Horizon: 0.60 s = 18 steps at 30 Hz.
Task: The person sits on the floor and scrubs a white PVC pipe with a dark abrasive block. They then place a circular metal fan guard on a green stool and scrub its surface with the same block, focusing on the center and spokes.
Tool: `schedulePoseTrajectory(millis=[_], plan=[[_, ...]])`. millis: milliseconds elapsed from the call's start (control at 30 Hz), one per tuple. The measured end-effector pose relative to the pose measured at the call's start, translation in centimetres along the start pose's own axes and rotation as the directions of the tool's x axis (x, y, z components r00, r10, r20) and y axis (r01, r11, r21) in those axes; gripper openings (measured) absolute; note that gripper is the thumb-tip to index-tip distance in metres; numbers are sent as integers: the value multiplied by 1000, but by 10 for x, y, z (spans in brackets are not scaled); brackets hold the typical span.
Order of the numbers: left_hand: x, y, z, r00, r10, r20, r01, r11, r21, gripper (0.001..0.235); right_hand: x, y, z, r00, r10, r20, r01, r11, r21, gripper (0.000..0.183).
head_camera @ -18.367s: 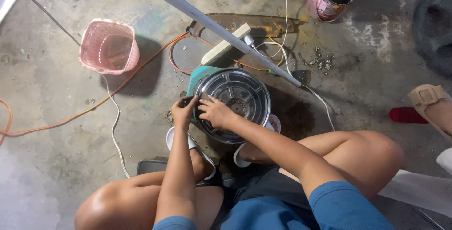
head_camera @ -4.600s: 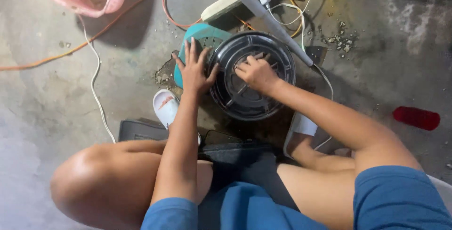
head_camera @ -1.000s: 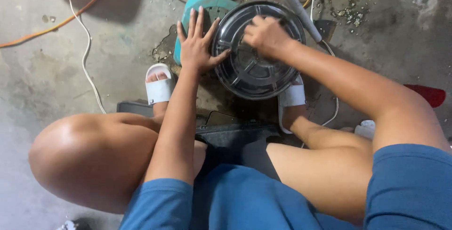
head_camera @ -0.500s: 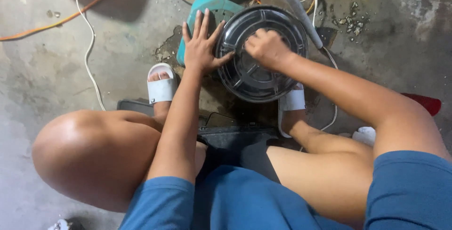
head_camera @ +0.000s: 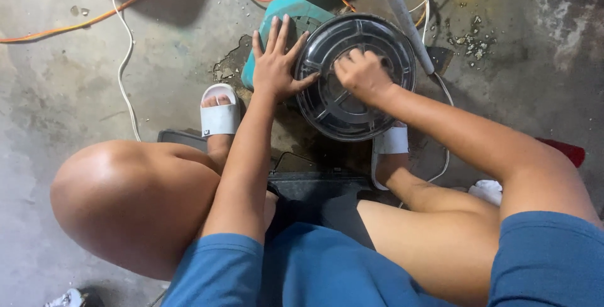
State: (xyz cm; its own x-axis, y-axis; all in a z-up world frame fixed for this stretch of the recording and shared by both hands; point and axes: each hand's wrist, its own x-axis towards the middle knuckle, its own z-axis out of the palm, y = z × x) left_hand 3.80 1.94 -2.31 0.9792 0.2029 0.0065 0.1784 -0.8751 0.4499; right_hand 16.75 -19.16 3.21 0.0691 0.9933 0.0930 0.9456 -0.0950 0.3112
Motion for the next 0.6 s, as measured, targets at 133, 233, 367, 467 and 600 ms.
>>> schedulePoseTrajectory(millis=[133,233,367,467,600], plan=[[0,-2,2,999,-9,48,8,1000,24,96,-5,7,10,999,-17,35,18,999,-49,6],[-2,-1,7,1000,1,19,-2,1000,24,94,-6,3,1,1000,12,-11,-13,999,-51,25],[1,-3,3,1000,6,-20,-5,1000,30,94,2,10,-9,1000,5,-30,-5,1000,0,22],[-3,-3,7,1000,11,-29,-10,1000,17,94,-3,0,-1,1000,9,-11,-8,1000,5,22],[-3,0,3,1000,-3,-5,3,1000,3,93,-8,4,11,999,13,30,-12,1000,-16,8]])
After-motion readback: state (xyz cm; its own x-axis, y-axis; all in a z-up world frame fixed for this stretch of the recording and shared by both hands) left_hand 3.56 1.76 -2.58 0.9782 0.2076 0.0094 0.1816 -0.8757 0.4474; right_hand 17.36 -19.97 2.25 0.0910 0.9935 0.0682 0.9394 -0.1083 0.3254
